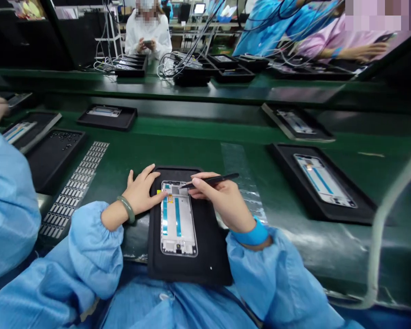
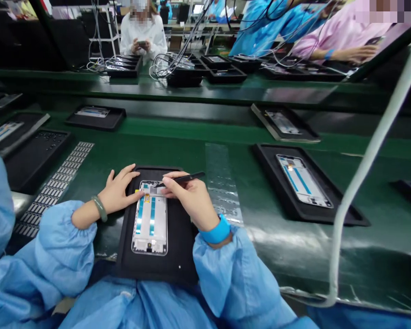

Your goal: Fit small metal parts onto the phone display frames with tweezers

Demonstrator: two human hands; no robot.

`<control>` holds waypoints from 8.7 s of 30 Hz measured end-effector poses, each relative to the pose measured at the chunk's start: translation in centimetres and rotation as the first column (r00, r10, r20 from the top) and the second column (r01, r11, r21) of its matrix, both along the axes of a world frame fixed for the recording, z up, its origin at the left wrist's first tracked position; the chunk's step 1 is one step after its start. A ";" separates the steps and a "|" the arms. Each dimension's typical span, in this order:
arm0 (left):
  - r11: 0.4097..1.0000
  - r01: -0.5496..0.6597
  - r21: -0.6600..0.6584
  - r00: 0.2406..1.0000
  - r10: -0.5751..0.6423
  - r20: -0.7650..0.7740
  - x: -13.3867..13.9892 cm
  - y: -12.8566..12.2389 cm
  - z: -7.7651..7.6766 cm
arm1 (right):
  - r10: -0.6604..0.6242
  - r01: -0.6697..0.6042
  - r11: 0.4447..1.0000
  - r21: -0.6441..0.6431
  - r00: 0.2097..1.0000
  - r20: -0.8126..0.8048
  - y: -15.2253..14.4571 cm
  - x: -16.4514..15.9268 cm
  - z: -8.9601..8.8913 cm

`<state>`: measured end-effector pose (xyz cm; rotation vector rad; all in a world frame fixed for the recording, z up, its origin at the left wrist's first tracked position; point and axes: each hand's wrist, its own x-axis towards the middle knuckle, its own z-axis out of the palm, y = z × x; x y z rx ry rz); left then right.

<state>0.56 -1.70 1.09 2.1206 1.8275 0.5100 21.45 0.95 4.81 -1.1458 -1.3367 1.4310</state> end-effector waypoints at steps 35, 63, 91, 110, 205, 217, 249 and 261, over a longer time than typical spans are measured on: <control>0.971 0.199 0.128 0.979 -0.202 0.005 -0.2 -2.5 -0.6 | 0.164 -0.157 0.982 -0.105 0.985 0.060 2.9 -3.2 -2.9; 0.951 0.234 0.204 0.972 -0.224 -0.073 -0.2 -2.5 -0.9 | 0.189 -0.184 0.981 -0.055 0.973 0.130 3.0 -3.3 -3.0; 0.965 0.200 0.169 0.978 -0.188 -0.086 0.4 -2.5 -0.3 | 0.235 -0.275 0.955 0.112 0.931 0.280 2.9 -2.9 -3.1; 0.979 0.125 0.162 0.987 -0.106 -0.120 1.2 -3.0 -0.6 | 0.197 -0.215 0.960 0.178 0.974 0.113 3.4 -3.0 -3.1; 0.983 0.140 0.116 0.984 -0.125 -0.128 1.1 -3.1 -0.5 | 0.085 -0.307 0.839 0.448 0.889 0.450 3.5 -4.0 -2.9; 0.982 0.140 0.130 0.987 -0.128 -0.100 1.1 -3.0 -0.5 | 0.038 -0.255 0.855 0.451 0.899 0.437 3.6 -3.8 -3.0; 0.984 0.130 0.125 0.987 -0.116 -0.112 1.2 -3.2 -0.5 | 0.069 -0.292 0.826 0.482 0.902 0.427 3.3 -3.9 -3.2; 0.989 0.094 0.113 0.993 -0.085 -0.085 1.5 -3.1 -0.7 | 0.051 -0.302 0.785 0.541 0.901 0.430 3.3 -3.8 -3.3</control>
